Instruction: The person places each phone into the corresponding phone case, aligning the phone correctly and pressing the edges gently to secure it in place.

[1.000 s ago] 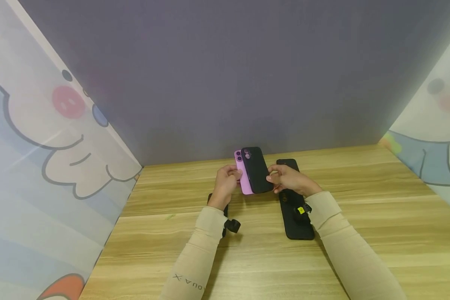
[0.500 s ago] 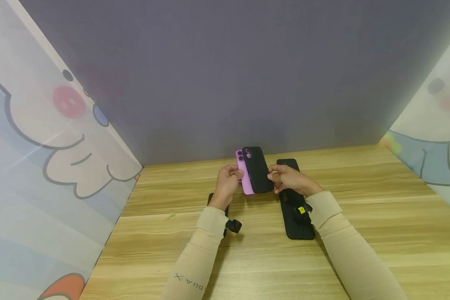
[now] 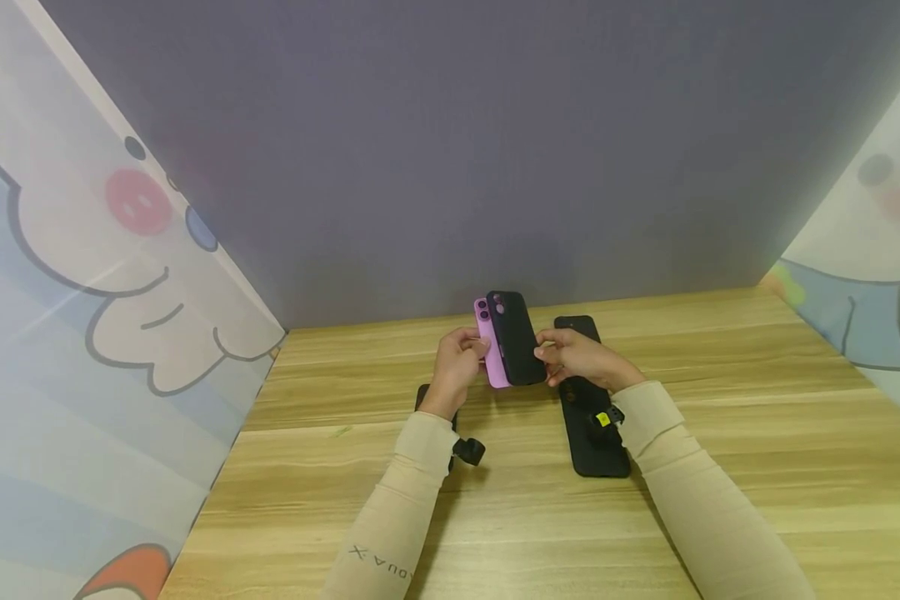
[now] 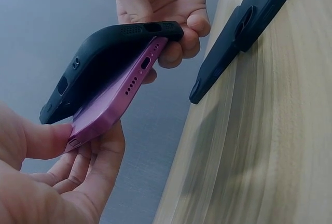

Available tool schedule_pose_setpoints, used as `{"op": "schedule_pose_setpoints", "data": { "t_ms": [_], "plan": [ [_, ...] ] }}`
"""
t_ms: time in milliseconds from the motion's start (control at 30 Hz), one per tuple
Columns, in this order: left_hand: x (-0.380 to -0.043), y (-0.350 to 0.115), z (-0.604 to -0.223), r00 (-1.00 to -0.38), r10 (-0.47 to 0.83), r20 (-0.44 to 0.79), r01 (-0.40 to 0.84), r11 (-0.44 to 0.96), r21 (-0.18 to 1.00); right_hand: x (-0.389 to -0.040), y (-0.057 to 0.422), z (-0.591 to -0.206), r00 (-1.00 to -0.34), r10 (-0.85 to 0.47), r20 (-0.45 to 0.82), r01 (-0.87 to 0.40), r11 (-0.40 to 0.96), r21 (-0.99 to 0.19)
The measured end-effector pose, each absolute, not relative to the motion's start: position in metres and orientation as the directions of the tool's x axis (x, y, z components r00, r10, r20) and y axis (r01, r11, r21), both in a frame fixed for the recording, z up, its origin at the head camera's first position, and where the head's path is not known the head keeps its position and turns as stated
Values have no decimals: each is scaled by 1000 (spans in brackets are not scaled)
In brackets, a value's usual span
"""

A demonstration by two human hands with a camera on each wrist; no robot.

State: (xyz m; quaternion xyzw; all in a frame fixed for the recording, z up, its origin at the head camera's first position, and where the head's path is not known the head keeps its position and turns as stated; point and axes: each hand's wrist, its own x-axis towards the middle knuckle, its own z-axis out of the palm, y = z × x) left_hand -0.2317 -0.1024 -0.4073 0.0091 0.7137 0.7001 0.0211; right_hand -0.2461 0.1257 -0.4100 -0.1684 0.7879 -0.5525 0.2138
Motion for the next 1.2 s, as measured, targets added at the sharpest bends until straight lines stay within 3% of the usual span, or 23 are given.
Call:
{"op": "schedule_pose_setpoints", "data": {
  "t_ms": [1200],
  "plan": [
    [-230, -100, -408, -999, 36, -6, -5, 30, 1000, -242, 120, -407, -836, -530, -142, -54, 337, -940]
  ]
}}
